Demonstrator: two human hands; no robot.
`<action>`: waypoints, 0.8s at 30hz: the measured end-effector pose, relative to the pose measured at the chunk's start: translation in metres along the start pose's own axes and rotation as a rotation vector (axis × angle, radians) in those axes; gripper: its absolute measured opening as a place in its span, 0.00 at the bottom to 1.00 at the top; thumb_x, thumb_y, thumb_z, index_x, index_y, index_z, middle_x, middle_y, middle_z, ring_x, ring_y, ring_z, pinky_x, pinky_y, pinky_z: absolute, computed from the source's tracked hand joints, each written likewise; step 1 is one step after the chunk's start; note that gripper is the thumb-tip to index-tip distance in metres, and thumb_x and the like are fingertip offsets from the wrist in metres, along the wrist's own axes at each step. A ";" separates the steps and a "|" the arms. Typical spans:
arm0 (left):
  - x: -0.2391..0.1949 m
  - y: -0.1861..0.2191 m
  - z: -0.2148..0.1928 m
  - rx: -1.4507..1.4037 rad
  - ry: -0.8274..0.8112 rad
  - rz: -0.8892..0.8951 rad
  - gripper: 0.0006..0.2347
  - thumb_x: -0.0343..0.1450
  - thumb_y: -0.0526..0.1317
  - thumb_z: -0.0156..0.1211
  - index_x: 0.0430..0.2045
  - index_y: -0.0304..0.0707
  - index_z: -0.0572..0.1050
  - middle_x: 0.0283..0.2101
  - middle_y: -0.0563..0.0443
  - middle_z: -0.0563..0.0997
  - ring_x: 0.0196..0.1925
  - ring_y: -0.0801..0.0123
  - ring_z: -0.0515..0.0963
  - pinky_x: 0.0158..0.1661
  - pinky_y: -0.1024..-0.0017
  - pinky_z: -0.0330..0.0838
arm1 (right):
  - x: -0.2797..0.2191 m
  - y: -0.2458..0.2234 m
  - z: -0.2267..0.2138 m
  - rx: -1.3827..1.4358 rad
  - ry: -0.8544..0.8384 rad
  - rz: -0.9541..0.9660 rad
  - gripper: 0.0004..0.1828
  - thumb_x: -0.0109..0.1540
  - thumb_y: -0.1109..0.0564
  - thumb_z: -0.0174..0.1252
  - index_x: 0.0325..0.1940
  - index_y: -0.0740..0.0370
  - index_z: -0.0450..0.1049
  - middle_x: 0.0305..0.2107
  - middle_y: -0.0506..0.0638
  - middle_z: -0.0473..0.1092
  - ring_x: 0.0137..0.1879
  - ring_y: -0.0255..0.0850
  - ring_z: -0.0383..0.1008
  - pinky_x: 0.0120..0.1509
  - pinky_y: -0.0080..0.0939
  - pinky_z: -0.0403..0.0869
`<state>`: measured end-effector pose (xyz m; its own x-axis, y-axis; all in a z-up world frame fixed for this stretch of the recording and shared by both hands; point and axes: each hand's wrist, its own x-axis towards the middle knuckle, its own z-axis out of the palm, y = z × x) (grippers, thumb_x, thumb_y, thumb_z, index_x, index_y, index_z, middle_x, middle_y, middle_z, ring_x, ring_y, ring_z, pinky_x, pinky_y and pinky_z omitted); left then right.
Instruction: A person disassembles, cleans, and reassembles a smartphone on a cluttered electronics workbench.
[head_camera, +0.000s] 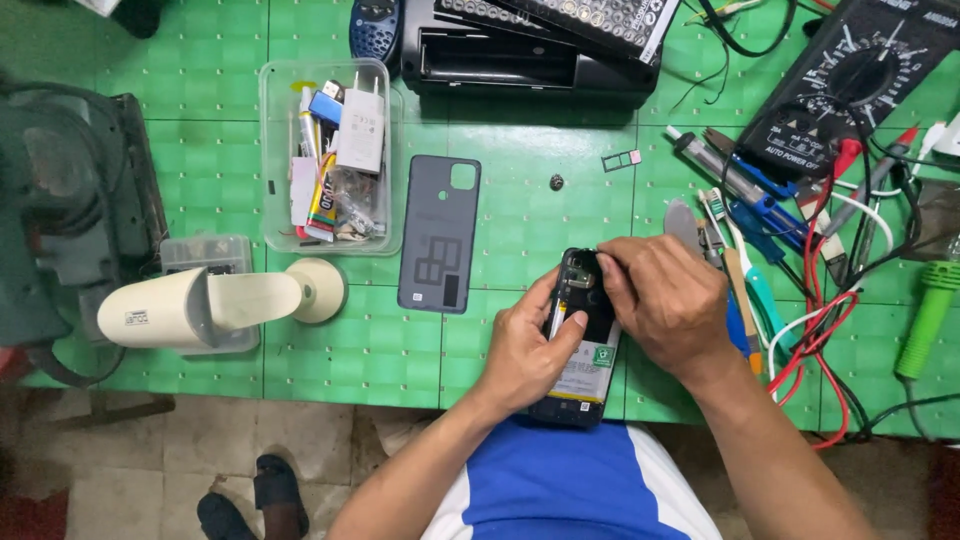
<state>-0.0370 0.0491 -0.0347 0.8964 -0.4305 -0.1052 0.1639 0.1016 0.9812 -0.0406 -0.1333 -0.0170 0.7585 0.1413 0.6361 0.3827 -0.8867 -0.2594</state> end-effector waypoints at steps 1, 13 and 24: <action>0.000 0.001 0.000 0.000 0.000 0.001 0.20 0.71 0.29 0.60 0.60 0.28 0.72 0.38 0.33 0.86 0.38 0.66 0.83 0.38 0.62 0.80 | 0.003 -0.002 -0.002 0.000 0.000 -0.001 0.07 0.70 0.57 0.58 0.43 0.60 0.79 0.28 0.49 0.73 0.32 0.48 0.76 0.39 0.42 0.76; 0.001 0.004 0.000 -0.001 0.003 0.005 0.21 0.71 0.30 0.60 0.61 0.28 0.71 0.38 0.33 0.86 0.38 0.66 0.83 0.38 0.62 0.80 | 0.009 -0.009 -0.010 0.062 -0.054 0.030 0.04 0.68 0.57 0.62 0.44 0.59 0.80 0.30 0.48 0.76 0.32 0.46 0.77 0.40 0.41 0.76; 0.001 0.002 -0.002 -0.064 -0.006 -0.039 0.22 0.71 0.29 0.60 0.63 0.28 0.70 0.40 0.33 0.86 0.40 0.65 0.83 0.40 0.62 0.81 | -0.013 0.002 -0.021 0.816 -0.050 0.783 0.08 0.66 0.66 0.60 0.47 0.69 0.68 0.31 0.61 0.79 0.31 0.40 0.81 0.37 0.39 0.81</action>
